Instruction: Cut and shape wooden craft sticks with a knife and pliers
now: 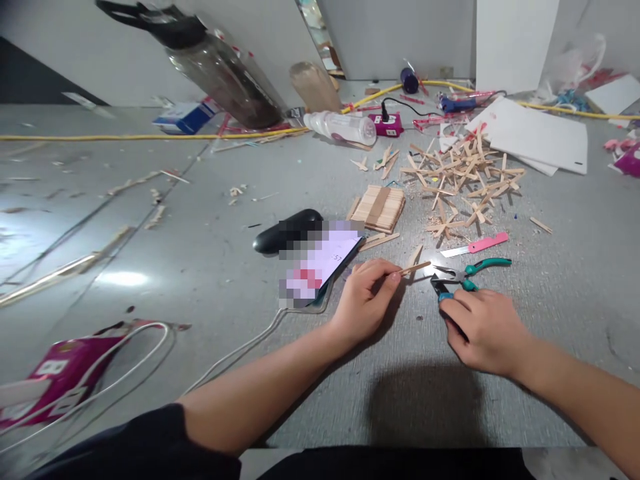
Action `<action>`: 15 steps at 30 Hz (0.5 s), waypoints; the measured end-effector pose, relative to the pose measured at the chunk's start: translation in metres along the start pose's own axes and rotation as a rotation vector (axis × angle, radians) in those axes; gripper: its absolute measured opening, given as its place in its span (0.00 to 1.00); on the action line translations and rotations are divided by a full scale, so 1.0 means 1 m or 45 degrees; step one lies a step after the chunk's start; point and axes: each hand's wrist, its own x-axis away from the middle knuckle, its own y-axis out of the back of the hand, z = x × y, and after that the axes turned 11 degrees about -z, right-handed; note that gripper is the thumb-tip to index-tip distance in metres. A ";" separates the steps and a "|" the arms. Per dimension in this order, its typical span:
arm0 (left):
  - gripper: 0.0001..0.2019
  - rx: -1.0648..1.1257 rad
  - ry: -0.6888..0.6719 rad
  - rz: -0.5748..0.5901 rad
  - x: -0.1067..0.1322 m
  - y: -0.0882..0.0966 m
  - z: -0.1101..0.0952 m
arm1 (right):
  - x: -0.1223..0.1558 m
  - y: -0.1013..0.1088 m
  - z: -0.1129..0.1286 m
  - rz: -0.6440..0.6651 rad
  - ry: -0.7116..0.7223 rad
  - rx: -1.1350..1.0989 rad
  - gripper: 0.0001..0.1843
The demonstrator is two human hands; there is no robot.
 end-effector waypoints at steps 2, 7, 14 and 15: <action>0.13 -0.069 0.016 0.028 -0.001 0.000 0.000 | 0.000 0.000 -0.004 0.005 -0.009 0.008 0.08; 0.13 -0.201 0.010 0.083 -0.001 0.001 0.000 | 0.001 0.000 -0.012 -0.029 0.000 -0.005 0.09; 0.13 -0.184 0.006 0.095 0.000 0.000 -0.002 | -0.009 0.003 -0.015 -0.187 -0.139 -0.175 0.04; 0.13 -0.190 0.008 0.099 0.000 -0.001 -0.002 | -0.015 0.004 -0.015 -0.205 -0.164 -0.198 0.04</action>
